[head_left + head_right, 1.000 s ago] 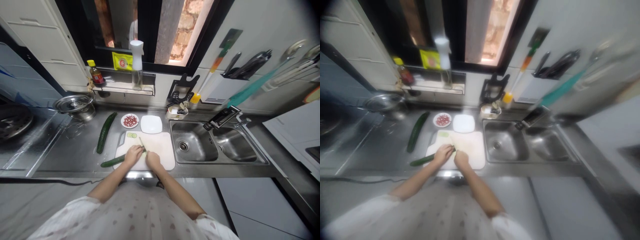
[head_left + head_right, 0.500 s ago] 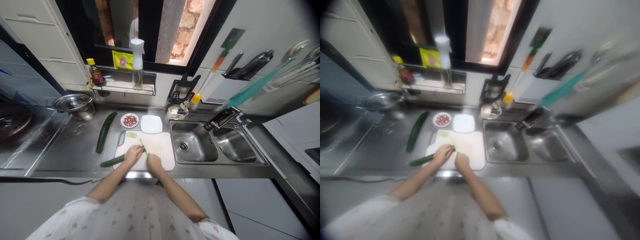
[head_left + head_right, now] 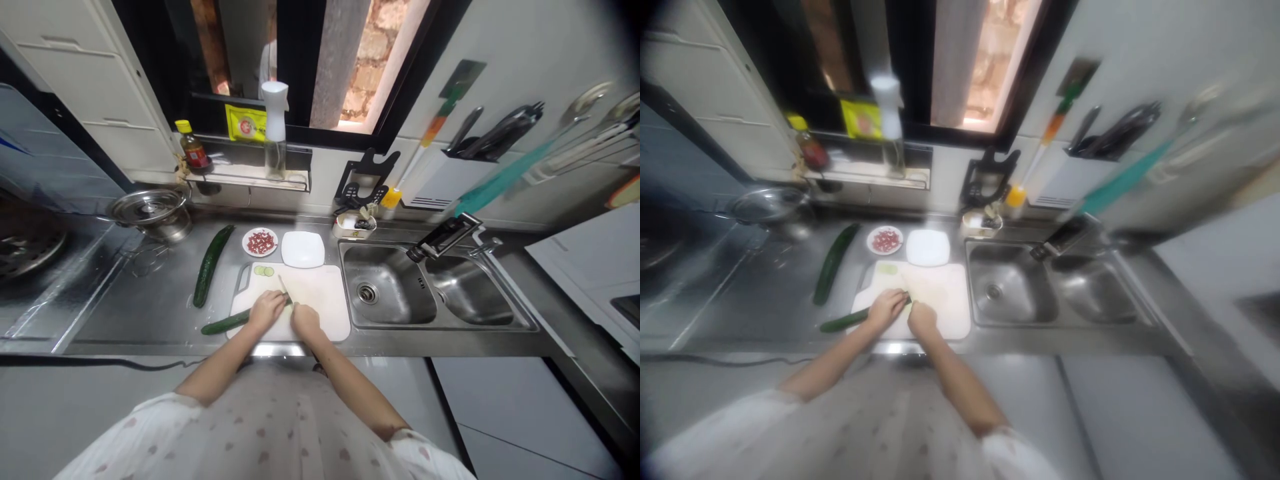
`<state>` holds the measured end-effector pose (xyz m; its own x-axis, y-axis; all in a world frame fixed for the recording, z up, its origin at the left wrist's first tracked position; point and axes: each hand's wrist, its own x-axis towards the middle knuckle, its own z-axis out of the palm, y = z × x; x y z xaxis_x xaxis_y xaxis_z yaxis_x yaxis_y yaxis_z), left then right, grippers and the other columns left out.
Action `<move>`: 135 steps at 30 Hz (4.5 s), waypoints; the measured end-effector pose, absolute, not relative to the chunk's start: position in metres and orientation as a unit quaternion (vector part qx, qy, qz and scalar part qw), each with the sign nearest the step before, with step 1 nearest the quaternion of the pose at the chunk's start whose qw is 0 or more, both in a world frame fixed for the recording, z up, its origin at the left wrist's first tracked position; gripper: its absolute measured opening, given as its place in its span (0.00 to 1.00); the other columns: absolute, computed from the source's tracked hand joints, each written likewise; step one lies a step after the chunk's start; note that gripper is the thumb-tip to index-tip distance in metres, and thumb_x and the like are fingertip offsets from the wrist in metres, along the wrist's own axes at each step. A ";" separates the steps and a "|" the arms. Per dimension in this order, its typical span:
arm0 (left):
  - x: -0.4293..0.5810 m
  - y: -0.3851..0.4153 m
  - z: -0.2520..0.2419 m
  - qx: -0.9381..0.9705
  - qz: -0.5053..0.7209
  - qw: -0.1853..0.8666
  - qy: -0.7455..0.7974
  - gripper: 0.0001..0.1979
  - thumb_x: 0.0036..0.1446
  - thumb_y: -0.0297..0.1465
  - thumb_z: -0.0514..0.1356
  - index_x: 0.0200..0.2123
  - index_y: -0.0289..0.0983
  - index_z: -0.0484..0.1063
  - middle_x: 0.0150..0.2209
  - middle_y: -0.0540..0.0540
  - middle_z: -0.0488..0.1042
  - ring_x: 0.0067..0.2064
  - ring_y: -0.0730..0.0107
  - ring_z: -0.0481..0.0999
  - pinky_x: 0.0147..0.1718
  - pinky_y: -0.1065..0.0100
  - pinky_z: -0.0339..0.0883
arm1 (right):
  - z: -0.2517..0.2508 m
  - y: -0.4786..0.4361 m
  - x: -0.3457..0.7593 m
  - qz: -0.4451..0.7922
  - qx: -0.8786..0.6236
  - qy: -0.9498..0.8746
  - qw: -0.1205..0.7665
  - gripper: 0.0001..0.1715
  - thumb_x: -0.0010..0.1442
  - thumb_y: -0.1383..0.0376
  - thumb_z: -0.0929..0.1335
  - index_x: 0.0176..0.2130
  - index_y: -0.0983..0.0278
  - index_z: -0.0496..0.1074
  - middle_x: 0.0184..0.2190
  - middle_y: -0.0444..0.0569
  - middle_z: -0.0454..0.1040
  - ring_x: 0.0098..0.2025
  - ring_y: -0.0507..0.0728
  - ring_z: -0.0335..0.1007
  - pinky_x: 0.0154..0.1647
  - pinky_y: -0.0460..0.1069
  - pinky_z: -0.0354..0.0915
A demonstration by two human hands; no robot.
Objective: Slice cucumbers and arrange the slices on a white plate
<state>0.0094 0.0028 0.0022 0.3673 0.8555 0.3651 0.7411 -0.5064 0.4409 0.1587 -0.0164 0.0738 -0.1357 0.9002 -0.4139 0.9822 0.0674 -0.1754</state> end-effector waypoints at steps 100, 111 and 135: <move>0.011 0.001 -0.001 0.815 0.309 0.090 0.482 0.12 0.63 0.32 0.53 0.42 0.41 0.76 0.43 0.44 0.75 0.43 0.66 0.71 0.44 0.62 0.69 | 0.072 -0.076 0.190 -0.230 0.669 0.692 0.144 0.17 0.61 0.72 0.58 0.47 0.67 0.69 0.39 0.59 0.76 0.45 0.60 0.73 0.41 0.50 0.64; 0.012 0.000 0.000 0.805 0.296 0.112 0.502 0.11 0.63 0.33 0.53 0.42 0.41 0.76 0.43 0.45 0.75 0.44 0.66 0.71 0.46 0.63 0.67 | 0.081 -0.086 0.195 -0.254 0.673 0.677 0.159 0.17 0.62 0.72 0.58 0.47 0.68 0.69 0.39 0.60 0.76 0.45 0.61 0.73 0.39 0.50 0.64; -0.003 -0.003 0.015 0.680 0.347 0.202 0.613 0.13 0.62 0.35 0.52 0.44 0.41 0.74 0.46 0.46 0.75 0.49 0.64 0.71 0.51 0.62 0.64 | 0.102 -0.052 0.223 -0.111 0.686 0.704 0.143 0.20 0.65 0.69 0.57 0.51 0.57 0.68 0.37 0.54 0.75 0.42 0.57 0.71 0.37 0.48 0.57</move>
